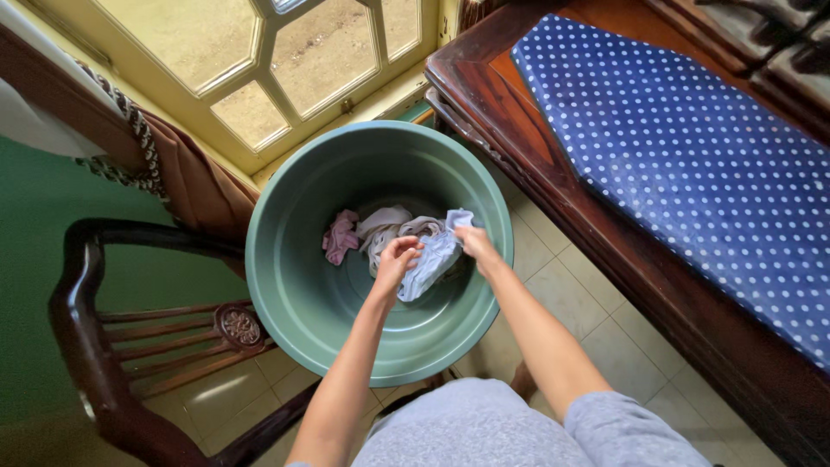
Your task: The person picks up several items of clothing from a bin, including a shirt, shorts, and a tank top, and folds them individually on a surface before stacking them with other folded clothes.
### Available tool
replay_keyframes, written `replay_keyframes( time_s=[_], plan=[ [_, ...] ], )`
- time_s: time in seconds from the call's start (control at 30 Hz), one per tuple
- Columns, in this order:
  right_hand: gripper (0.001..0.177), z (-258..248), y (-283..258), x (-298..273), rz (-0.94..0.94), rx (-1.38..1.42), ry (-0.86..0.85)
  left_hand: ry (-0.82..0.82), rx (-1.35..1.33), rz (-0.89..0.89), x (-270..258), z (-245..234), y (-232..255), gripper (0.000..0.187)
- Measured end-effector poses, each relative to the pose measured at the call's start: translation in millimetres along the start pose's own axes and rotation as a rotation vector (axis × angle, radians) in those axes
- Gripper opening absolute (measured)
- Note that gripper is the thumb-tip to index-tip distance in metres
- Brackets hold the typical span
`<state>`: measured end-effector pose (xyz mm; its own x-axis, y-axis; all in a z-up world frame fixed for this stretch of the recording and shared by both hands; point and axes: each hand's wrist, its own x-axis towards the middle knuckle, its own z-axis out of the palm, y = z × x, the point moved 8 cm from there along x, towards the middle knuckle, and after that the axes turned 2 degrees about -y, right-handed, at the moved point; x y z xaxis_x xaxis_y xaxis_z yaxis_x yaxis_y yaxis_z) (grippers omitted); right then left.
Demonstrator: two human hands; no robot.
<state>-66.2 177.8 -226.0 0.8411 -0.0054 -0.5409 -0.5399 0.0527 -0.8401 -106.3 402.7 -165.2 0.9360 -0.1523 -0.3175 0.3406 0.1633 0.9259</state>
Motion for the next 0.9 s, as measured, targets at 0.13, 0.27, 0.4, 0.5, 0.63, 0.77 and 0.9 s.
replay_keyframes(
  time_s=[0.13, 0.27, 0.4, 0.5, 0.63, 0.77, 0.9],
  plan=[
    [0.038, -1, -82, -53, -0.134, 0.292, -0.318, -0.037, 0.339, 0.266, 6, 11, 18, 0.071],
    [0.038, 0, -195, -164, -0.250, 0.426, -0.510, -0.026, 0.856, 0.598, 1, 35, 48, 0.094],
    [0.040, -19, -264, -232, -0.401, 0.481, -0.445, -0.126, 0.755, 0.377, 9, 47, 52, 0.050],
    [0.040, -51, -287, -260, -0.547, 0.519, -0.301, -0.147, 0.630, 0.310, -2, 58, 79, 0.031],
    [0.041, -93, -284, -285, -0.638, 0.518, -0.169, -0.229, 0.514, 0.382, -33, 74, 123, 0.019],
    [0.042, -100, -251, -281, -0.649, 0.018, 0.009, -0.211, 0.174, 0.153, -38, 97, 128, 0.019],
    [0.061, -39, -189, -300, -0.519, -0.179, -0.252, -0.285, -0.253, 0.010, -48, 124, 134, 0.029]
  ],
)
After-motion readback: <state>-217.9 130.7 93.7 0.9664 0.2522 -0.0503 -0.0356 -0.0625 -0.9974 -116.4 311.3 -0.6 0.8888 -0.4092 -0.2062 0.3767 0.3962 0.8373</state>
